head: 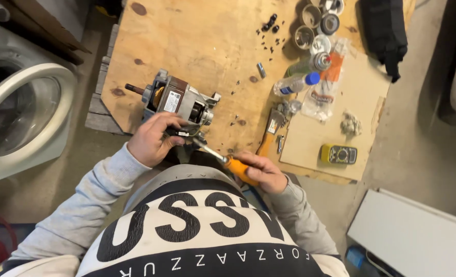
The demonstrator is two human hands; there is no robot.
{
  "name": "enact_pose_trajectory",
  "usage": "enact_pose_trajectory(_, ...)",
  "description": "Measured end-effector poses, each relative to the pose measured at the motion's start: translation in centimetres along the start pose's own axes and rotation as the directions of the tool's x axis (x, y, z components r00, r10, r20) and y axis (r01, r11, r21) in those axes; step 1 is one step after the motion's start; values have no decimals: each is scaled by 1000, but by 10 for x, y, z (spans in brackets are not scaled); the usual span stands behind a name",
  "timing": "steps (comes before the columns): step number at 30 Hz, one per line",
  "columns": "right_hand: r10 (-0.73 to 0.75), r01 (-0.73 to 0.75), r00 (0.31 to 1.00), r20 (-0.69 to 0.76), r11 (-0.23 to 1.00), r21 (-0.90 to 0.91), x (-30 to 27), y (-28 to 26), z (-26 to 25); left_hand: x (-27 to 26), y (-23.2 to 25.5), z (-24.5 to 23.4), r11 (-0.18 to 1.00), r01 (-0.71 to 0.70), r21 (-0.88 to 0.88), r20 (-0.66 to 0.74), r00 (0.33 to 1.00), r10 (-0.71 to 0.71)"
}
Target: The person uses a screwdriver to disassemble a black plastic electrical component on a wooden workbench. They remove screws, separate the housing, and manipulate internal wires before reassembling the parts.
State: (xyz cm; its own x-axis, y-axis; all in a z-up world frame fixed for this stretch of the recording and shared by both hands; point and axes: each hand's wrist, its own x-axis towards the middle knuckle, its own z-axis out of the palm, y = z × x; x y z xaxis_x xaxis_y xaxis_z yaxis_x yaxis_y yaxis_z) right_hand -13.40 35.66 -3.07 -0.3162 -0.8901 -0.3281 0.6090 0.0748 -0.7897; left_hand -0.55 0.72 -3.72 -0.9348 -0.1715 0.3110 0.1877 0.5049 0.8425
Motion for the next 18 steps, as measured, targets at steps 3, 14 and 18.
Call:
enact_pose_trajectory(3, 58, -61, 998, -32, 993, -102, 4, 7, -2, -12, -18, 14, 967, 179, -180, 126, 979, -158)
enact_pose_trajectory(14, 237, -255, 967, -94, 885, -390, 33, 0, 18, -11, -9, 12, 970, 125, -209, 228, 971, -76)
enact_pose_trajectory(18, 153, -137, 988, -29, 762, -634, 46, -24, 23, -13, -5, 14, 953, 174, -248, 199, 972, -126)
